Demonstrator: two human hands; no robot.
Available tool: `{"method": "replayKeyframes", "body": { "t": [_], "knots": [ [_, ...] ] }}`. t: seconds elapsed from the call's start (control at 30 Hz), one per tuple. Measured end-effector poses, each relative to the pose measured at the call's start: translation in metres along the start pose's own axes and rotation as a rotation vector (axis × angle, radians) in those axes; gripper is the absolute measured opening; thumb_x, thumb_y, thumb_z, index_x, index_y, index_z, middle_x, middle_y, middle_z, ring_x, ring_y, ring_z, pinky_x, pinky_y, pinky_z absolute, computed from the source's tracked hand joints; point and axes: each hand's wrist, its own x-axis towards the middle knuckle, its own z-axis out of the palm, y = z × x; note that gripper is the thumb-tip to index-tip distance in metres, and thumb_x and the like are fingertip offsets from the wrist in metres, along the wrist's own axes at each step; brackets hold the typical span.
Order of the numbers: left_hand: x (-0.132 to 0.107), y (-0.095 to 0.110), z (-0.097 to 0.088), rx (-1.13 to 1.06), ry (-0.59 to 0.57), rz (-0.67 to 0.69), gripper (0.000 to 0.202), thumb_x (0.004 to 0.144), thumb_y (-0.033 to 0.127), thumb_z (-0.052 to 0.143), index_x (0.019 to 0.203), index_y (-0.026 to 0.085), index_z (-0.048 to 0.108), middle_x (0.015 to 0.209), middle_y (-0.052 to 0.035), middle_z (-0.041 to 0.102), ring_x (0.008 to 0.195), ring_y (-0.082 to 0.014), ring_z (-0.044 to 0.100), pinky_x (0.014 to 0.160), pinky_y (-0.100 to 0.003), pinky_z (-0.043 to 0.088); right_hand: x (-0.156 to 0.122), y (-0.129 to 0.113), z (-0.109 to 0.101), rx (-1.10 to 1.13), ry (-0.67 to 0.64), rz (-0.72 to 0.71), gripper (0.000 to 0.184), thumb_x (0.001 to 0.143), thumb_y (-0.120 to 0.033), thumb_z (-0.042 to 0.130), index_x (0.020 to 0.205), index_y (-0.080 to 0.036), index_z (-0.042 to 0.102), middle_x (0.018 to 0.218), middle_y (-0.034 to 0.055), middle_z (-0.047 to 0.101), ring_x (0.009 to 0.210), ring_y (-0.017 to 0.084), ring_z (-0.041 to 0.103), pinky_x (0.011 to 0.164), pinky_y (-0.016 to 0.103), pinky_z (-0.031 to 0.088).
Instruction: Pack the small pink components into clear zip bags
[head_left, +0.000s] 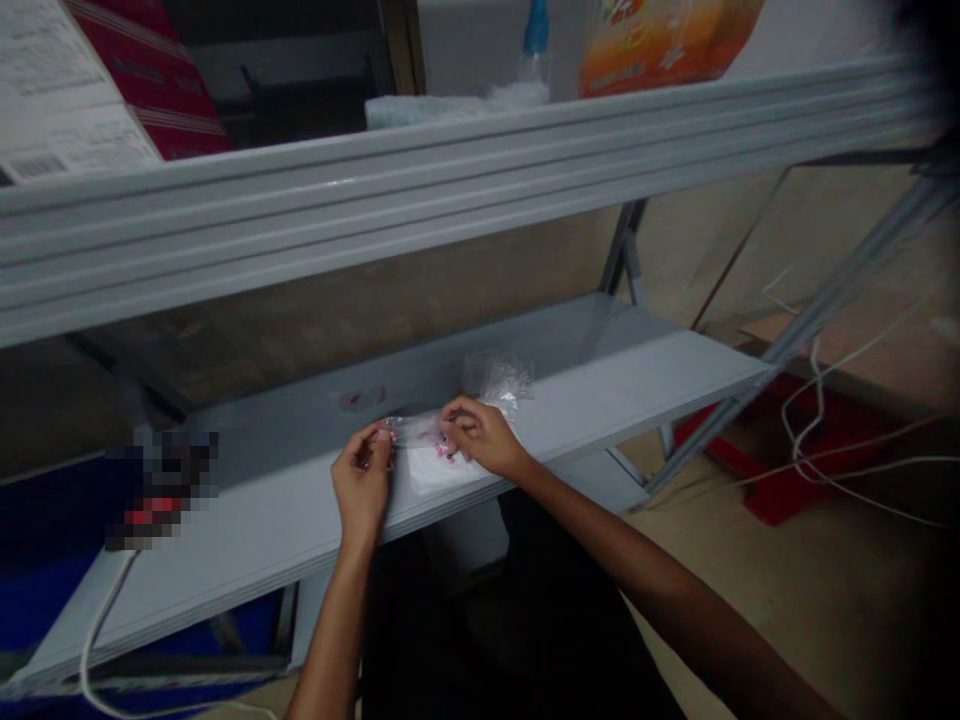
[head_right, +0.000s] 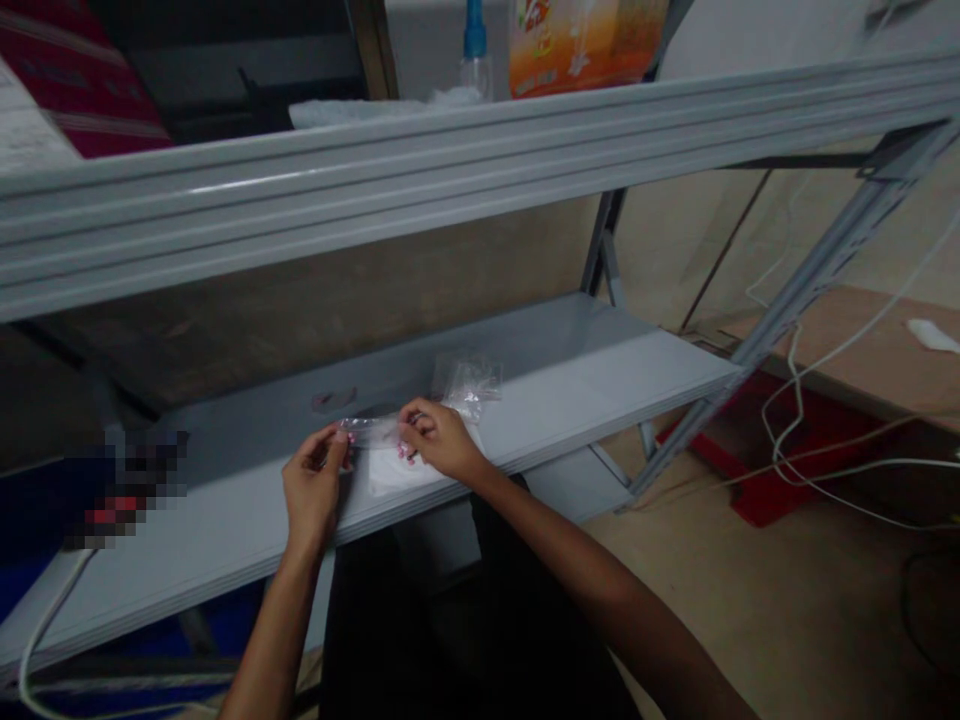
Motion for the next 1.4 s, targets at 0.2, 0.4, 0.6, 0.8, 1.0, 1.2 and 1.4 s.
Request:
{"method": "replayKeyframes", "body": {
  "t": [0.2,0.4,0.6,0.8,1.0,1.2,1.4],
  "knots": [
    [-0.001,0.006,0.0,-0.048,0.014,0.013,0.037,0.082,0.039,0.066,0.111,0.015,0.069,0.102,-0.0097,0.073,0.086,-0.0183,0.067,0.079,-0.028,0.05,0.0,0.0,-0.001,-0.122,0.03,-0.087,0.022,0.083,-0.037,0.067,0.087,-0.016,0.063,0.08,0.0019,0.062,0.059,0.009,0.058,0.052,0.02,0.049],
    [0.0,0.006,0.0,-0.158,-0.015,-0.008,0.045,0.082,0.034,0.066,0.122,0.015,0.06,0.114,-0.0129,0.07,0.095,-0.0195,0.067,0.083,-0.03,0.052,0.001,0.002,-0.003,-0.219,0.057,-0.072,0.015,0.084,-0.029,0.066,0.089,-0.015,0.064,0.075,0.0014,0.062,0.058,0.009,0.057,0.052,0.019,0.043],
    [0.0,0.0,0.002,-0.101,-0.078,-0.027,0.041,0.081,0.028,0.065,0.119,0.015,0.058,0.107,-0.012,0.072,0.093,-0.0186,0.068,0.085,-0.032,0.051,0.002,0.006,-0.003,-0.227,0.113,-0.068,0.012,0.082,-0.027,0.066,0.083,-0.016,0.063,0.06,-0.0021,0.059,0.053,0.01,0.055,0.05,0.019,0.04],
    [-0.003,0.003,0.005,0.021,-0.159,-0.007,0.033,0.084,0.026,0.062,0.115,0.014,0.061,0.106,-0.0128,0.074,0.102,-0.0215,0.068,0.096,-0.038,0.047,0.002,0.007,-0.004,-0.162,0.114,-0.038,0.015,0.08,-0.029,0.068,0.082,-0.016,0.063,0.061,-0.0003,0.062,0.055,0.013,0.061,0.052,0.022,0.046],
    [-0.005,0.001,0.006,0.035,-0.208,0.017,0.041,0.084,0.024,0.06,0.124,0.014,0.058,0.114,-0.0137,0.072,0.11,-0.0227,0.066,0.104,-0.041,0.043,0.003,0.012,-0.004,-0.034,0.095,-0.053,0.024,0.077,-0.038,0.072,0.078,-0.015,0.063,0.067,0.0029,0.067,0.057,0.014,0.065,0.053,0.023,0.051],
    [-0.005,-0.004,0.007,-0.072,-0.23,0.023,0.051,0.085,0.024,0.06,0.135,0.016,0.051,0.124,-0.0159,0.067,0.111,-0.0234,0.066,0.104,-0.043,0.045,0.003,0.011,-0.004,-0.023,0.098,-0.067,0.027,0.077,-0.041,0.073,0.077,-0.015,0.065,0.068,0.0033,0.068,0.056,0.014,0.065,0.052,0.023,0.05],
    [-0.005,-0.005,0.011,-0.139,-0.242,0.022,0.053,0.084,0.023,0.061,0.135,0.017,0.049,0.131,-0.018,0.061,0.109,-0.0238,0.067,0.102,-0.046,0.047,0.004,0.013,-0.004,-0.045,0.114,-0.072,0.027,0.076,-0.042,0.073,0.075,-0.016,0.065,0.069,0.0036,0.068,0.058,0.014,0.064,0.054,0.023,0.05]
  ]
}}
